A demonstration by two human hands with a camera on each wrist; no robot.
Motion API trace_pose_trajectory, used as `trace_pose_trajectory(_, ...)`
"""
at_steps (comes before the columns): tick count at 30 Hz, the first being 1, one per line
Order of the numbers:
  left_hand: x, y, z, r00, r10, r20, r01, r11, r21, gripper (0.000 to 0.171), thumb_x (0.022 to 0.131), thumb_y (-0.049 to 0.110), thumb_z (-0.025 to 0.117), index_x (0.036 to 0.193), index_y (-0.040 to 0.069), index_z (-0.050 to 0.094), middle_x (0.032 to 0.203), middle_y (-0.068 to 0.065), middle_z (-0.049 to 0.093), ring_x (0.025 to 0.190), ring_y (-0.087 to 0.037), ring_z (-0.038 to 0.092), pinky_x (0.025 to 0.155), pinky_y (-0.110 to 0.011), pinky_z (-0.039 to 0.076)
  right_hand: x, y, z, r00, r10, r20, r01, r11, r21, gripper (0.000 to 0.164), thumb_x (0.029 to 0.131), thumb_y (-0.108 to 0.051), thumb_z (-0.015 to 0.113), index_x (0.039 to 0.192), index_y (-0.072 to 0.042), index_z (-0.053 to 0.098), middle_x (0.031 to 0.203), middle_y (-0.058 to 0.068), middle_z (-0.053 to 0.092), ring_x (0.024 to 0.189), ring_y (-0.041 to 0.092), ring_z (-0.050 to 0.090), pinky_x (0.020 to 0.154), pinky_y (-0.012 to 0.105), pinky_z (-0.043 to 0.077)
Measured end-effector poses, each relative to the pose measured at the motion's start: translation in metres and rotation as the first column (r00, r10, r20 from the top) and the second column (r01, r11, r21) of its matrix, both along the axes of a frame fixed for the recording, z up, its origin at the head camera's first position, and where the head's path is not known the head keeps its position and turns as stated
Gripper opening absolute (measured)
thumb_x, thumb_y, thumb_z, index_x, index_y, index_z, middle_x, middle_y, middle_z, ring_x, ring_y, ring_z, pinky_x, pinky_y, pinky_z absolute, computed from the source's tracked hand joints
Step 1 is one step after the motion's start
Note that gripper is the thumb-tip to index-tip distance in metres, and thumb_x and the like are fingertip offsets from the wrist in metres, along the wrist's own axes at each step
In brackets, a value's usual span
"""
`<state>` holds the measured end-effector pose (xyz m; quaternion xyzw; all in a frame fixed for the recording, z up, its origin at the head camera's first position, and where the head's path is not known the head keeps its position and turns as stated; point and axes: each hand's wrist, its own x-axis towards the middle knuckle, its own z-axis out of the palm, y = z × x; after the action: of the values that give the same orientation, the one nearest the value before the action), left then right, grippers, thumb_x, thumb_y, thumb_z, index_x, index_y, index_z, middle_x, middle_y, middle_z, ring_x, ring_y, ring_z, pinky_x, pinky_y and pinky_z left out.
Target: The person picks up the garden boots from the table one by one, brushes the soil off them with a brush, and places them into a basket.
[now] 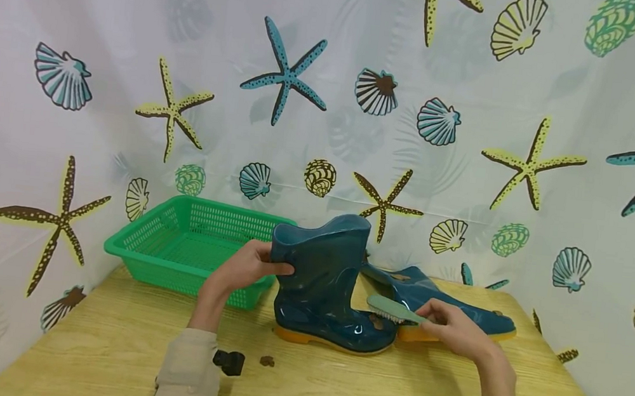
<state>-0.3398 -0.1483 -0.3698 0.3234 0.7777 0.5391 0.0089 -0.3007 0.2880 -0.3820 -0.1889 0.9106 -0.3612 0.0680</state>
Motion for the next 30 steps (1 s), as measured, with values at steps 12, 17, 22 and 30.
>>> trace_pose_trajectory(12,0.001,0.000,0.000,1.000,0.004,0.010,-0.004,1.000,-0.001,0.033,0.093,0.021,0.071,0.124,0.010,0.070,0.120,-0.012,0.071,0.109,-0.022,0.067,0.092,-0.039,0.054,0.003,0.007,0.000,0.999,0.043,0.006,-0.043,0.998,0.053,0.019,0.095,-0.017,0.062,0.108,-0.003,0.062,0.083,0.006,0.060,0.071,0.014,0.051,0.065,0.029,0.041)
trace_pose_trajectory(17,0.001,0.000,-0.001,1.000,0.011,0.010,-0.011,1.000,0.001,0.032,0.093,0.021,0.071,0.123,0.010,0.071,0.120,-0.012,0.071,0.110,-0.023,0.067,0.093,-0.040,0.054,0.002,0.019,-0.003,0.998,0.021,0.054,-0.022,1.000,0.013,0.021,0.096,-0.018,0.061,0.110,-0.002,0.062,0.082,0.008,0.060,0.051,0.010,0.039,0.047,0.024,0.036)
trace_pose_trajectory(22,0.001,0.000,-0.001,0.999,0.030,0.020,-0.029,1.000,-0.010,0.031,0.092,0.023,0.072,0.121,0.012,0.072,0.120,-0.010,0.071,0.109,-0.022,0.066,0.093,-0.041,0.053,-0.002,0.020,-0.010,0.999,0.025,0.046,-0.023,0.999,-0.041,0.023,0.100,-0.018,0.057,0.115,-0.001,0.060,0.080,0.009,0.059,0.043,0.006,0.027,0.040,0.023,0.031)
trace_pose_trajectory(30,0.000,0.000,0.000,1.000,0.013,0.009,-0.013,1.000,-0.003,0.032,0.093,0.021,0.071,0.123,0.010,0.071,0.122,-0.012,0.070,0.109,-0.022,0.066,0.093,-0.040,0.053,-0.008,0.007,-0.017,0.994,0.088,0.069,-0.080,0.991,-0.111,0.032,0.101,-0.020,0.056,0.127,0.000,0.058,0.082,0.013,0.057,0.042,0.005,0.027,0.039,0.023,0.030)
